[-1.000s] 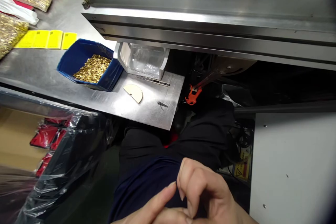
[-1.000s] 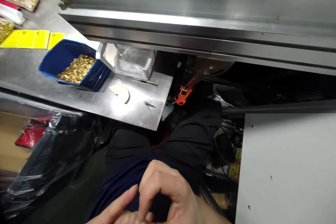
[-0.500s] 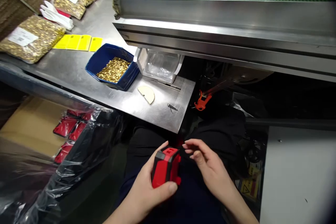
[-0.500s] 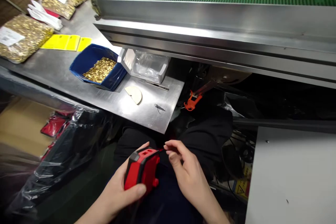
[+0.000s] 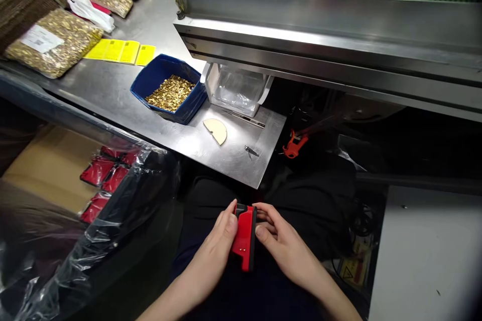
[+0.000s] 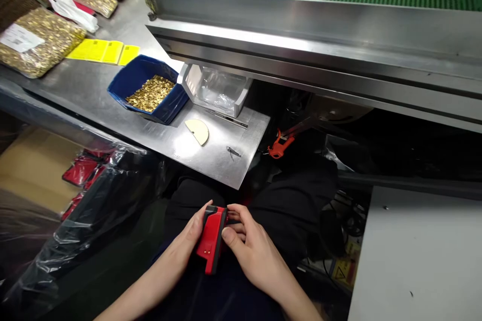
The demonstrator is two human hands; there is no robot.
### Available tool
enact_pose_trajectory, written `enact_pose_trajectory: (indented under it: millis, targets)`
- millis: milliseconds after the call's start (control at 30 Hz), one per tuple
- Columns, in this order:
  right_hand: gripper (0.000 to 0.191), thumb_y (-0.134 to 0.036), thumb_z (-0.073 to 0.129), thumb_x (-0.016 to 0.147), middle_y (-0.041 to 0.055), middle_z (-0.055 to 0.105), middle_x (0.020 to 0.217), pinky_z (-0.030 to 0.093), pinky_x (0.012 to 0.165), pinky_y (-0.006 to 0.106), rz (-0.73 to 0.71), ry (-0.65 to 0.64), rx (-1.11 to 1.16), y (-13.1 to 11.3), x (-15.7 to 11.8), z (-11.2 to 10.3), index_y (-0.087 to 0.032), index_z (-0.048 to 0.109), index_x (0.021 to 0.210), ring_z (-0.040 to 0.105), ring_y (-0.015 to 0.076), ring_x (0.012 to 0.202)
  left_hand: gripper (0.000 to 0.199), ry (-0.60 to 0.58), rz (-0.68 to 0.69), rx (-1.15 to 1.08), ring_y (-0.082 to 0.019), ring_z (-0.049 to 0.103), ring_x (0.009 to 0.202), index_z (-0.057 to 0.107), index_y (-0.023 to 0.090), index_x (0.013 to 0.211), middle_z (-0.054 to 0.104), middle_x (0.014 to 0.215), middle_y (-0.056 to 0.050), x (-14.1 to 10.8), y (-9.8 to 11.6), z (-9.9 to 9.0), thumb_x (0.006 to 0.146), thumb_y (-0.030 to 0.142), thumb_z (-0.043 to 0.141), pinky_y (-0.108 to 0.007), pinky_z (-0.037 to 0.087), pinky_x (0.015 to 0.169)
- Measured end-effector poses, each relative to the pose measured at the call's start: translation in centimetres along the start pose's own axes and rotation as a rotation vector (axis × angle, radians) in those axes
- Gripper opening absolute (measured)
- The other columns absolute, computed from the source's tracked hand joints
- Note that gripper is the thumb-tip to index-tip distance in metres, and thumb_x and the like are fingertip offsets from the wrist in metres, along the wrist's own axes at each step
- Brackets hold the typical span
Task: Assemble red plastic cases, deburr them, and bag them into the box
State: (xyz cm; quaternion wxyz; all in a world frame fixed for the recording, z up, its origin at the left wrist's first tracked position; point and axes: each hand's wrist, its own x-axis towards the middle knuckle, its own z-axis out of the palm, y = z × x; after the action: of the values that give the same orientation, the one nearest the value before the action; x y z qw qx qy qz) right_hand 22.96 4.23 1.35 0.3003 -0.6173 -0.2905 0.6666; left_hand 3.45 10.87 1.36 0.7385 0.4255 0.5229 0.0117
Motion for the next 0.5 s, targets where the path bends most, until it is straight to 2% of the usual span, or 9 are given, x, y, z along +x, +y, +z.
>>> enact_pose_trajectory:
  millis: [167, 300, 433, 500]
  targets:
    - [0.05, -0.057, 0.059, 0.101, 0.0113, 0.064, 0.137, 0.056, 0.102, 0.04, 0.009, -0.008, -0.014, 0.0, 0.2, 0.1, -0.027, 0.054, 0.141, 0.071, 0.0227, 0.109, 0.084, 0.009, -0.016, -0.012, -0.024, 0.015, 0.161, 0.027, 0.017, 0.164, 0.023, 0.174, -0.008, 0.4, 0.0, -0.2, 0.1, 0.073, 0.028, -0.045, 0.003, 0.132]
    - [0.048, -0.056, 0.059, 0.101, 0.0116, 0.062, 0.139, 0.056, 0.102, 0.041, -0.005, -0.024, 0.003, 0.0, 0.3, 0.1, -0.027, 0.054, 0.139, 0.071, 0.0228, 0.109, 0.085, -0.004, -0.008, 0.012, -0.026, 0.016, 0.16, 0.026, 0.017, 0.164, 0.023, 0.174, -0.01, 0.2, -0.3, -0.6, 0.1, 0.073, 0.03, -0.048, 0.005, 0.132]
    - [0.051, -0.056, 0.061, 0.099, 0.011, 0.062, 0.139, 0.056, 0.101, 0.042, -0.029, -0.015, -0.023, 0.0, 0.0, 0.3, -0.027, 0.051, 0.141, 0.069, 0.0242, 0.113, 0.101, -0.06, 0.057, 0.104, -0.033, 0.024, 0.158, 0.02, 0.018, 0.165, 0.026, 0.172, -0.016, -0.5, -0.6, -0.9, 0.089, 0.067, 0.064, -0.051, 0.017, 0.13]
    - [0.06, -0.056, 0.066, 0.096, 0.0099, 0.061, 0.137, 0.055, 0.102, 0.042, -0.047, 0.017, -0.09, 0.0, -0.4, 0.4, -0.029, 0.047, 0.145, 0.067, 0.025, 0.115, 0.111, -0.087, 0.104, 0.052, -0.036, 0.03, 0.155, 0.019, 0.022, 0.165, 0.03, 0.17, -0.017, -0.7, -0.5, -0.7, 0.079, 0.057, 0.081, -0.053, 0.024, 0.128]
